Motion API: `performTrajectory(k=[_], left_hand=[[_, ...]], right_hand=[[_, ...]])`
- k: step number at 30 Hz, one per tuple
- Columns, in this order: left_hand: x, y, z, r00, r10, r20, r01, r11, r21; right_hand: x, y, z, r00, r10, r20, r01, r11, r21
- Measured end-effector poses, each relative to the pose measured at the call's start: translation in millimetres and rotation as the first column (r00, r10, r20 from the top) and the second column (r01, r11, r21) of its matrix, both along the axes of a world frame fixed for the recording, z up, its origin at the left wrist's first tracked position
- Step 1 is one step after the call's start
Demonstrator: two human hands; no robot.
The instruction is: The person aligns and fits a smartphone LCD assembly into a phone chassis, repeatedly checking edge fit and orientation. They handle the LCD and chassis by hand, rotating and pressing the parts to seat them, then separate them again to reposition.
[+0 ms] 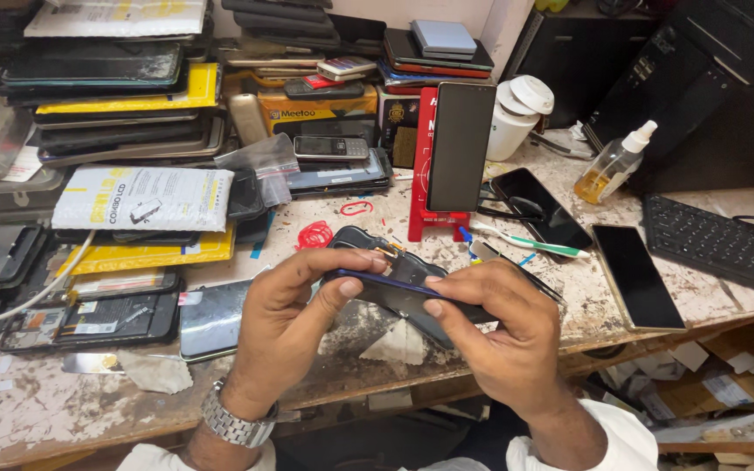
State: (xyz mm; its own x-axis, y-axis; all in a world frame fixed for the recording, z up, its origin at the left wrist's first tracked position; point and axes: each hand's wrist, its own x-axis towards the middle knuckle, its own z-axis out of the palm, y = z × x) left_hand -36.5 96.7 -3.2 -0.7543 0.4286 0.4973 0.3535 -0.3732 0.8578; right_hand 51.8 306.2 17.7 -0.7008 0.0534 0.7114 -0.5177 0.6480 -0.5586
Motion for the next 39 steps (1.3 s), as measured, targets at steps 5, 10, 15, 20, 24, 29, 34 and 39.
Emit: performTrajectory(k=[5, 10, 15, 20, 24, 29, 34, 39], left_hand=[[4.9, 6.2, -4.5, 0.995, 0.077, -0.065, -0.074, 0.996, 0.051], [7.9, 8.1, -5.3, 0.992, 0.124, -0.016, -0.124, 0.992, 0.017], [18.5, 31.8, -11.4, 0.944, 0.14, 0.3, -0.227, 0.933, 0.278], [22.6, 50.9, -17.5, 0.917, 0.149, 0.369, -0.307, 0.855, 0.417], [26.2, 45.1, -13.5, 0.949, 0.223, 0.223, -0.283, 0.913, 0.294], [31.3, 46.6, -1.5, 0.965, 0.249, 0.083, -0.258, 0.958, 0.122], [31.1, 49.2, 13.9, 0.976, 0.217, 0.031, -0.218, 0.975, 0.047], [32.5, 48.4, 19.0, 0.923, 0.334, -0.19, -0.35, 0.935, -0.059]], right_hand=[[-3.0, 1.7, -5.0, 1.0, 0.014, -0.013, -0.014, 1.0, -0.025], [-3.4, 11.4, -23.9, 0.999, 0.012, 0.034, -0.008, 0.993, -0.119], [-21.6, 18.4, -61.5, 0.982, 0.187, -0.035, -0.164, 0.737, -0.655], [-26.2, 25.9, -76.9, 0.921, 0.373, -0.11, -0.326, 0.586, -0.742], [-24.6, 26.5, -53.9, 0.932, 0.362, 0.025, -0.237, 0.66, -0.713], [-15.1, 25.9, -19.8, 0.953, 0.302, -0.001, -0.269, 0.847, -0.459], [-19.3, 22.0, -18.5, 0.98, 0.197, 0.028, -0.156, 0.849, -0.505], [-33.7, 31.0, -31.8, 0.93, 0.294, -0.22, -0.351, 0.539, -0.766]])
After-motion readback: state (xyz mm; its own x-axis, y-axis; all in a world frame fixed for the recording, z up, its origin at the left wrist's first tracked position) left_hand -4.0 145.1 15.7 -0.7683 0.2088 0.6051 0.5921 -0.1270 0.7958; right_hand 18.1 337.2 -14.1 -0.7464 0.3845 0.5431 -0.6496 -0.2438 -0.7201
